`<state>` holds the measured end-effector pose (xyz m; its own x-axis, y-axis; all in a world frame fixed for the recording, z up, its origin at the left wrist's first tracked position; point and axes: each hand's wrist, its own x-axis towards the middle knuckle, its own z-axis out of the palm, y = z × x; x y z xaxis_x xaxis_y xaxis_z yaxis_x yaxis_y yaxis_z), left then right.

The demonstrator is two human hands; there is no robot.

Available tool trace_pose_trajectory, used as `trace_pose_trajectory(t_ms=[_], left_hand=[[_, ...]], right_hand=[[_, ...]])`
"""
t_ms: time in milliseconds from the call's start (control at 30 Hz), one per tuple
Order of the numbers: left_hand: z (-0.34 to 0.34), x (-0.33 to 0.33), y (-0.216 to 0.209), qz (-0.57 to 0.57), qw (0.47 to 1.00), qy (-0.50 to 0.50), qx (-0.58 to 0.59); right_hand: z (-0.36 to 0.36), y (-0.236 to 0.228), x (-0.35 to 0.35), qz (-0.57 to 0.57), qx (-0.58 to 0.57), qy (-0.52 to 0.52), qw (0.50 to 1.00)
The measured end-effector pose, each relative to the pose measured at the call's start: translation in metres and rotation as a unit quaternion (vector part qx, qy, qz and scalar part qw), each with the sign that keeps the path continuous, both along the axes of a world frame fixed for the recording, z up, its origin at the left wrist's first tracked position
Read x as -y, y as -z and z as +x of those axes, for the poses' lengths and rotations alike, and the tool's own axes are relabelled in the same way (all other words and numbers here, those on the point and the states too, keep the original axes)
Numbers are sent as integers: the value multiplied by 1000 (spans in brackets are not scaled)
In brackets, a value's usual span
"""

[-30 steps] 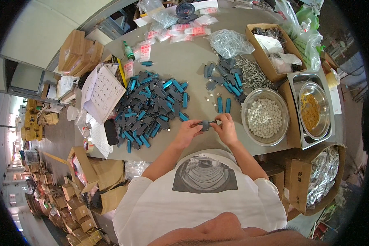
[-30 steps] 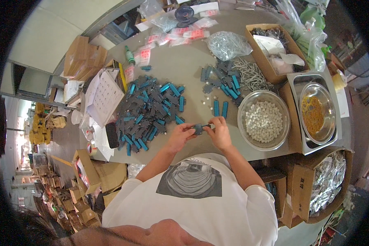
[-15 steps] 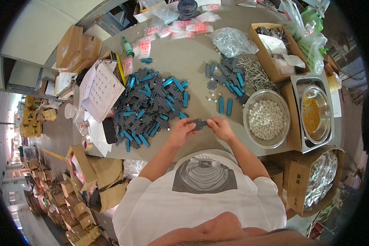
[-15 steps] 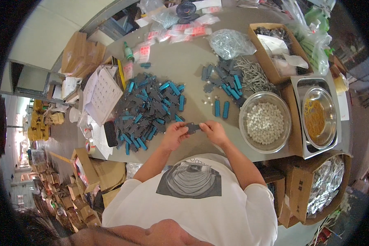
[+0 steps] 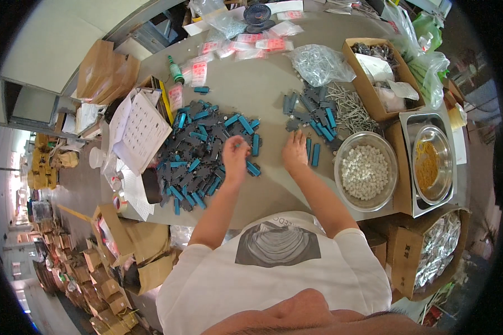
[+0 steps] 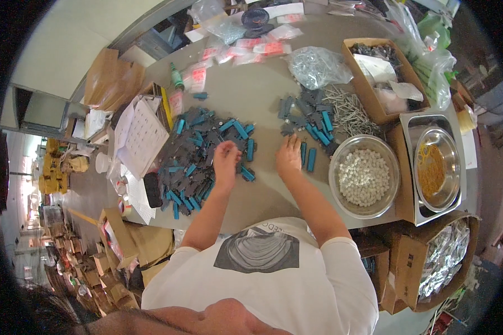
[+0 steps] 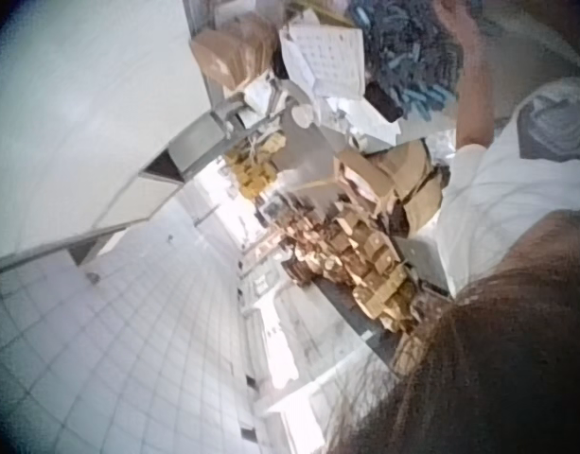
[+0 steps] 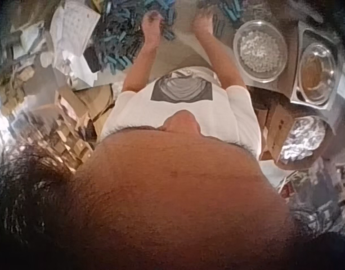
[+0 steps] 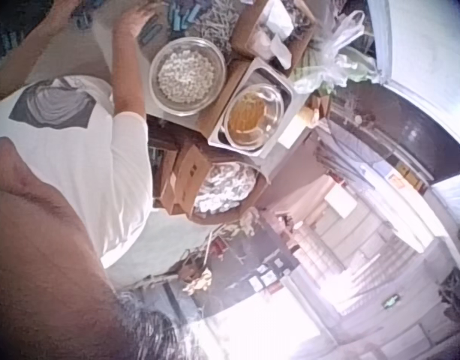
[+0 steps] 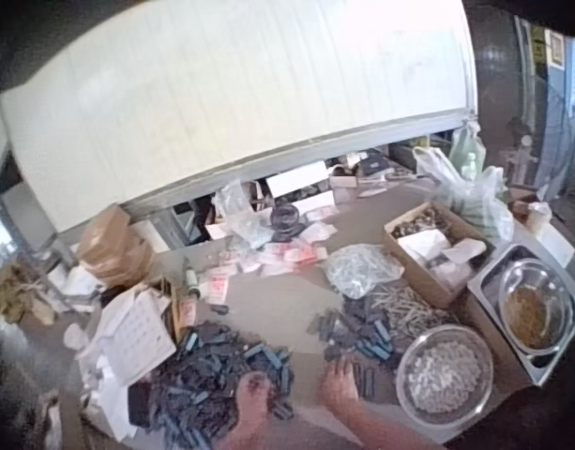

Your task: The person repeatedly picks up small blue and gray plastic components from a table, aligns them, and snaps them together by hand. They place the assembled units back onto the table among other parts. The workspace includes bowls of small white and yellow components and various packaging materials.

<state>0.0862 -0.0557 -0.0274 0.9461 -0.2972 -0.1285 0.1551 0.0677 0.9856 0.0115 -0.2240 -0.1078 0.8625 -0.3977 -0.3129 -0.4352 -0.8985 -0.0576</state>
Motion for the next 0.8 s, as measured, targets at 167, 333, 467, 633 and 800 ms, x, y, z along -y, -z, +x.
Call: trace_pose_trajectory(t_ms=[167,333,467,633,800], left_hand=[[10,51,39,192,952,172,164],[42,115,47,300,824,242,414],[55,142,56,320,786,227,478],[68,154,64,358,824,256,357],[72,140,74,367,849,217,312]], right_hand=[[-7,-3,-5,85,132,60,986],[1,0,15,-5,159,23,987],[11,3,20,53,191,79,977],[-7,29,7,41,291,31,955],[-43,7,-2,77,325,-38,942]])
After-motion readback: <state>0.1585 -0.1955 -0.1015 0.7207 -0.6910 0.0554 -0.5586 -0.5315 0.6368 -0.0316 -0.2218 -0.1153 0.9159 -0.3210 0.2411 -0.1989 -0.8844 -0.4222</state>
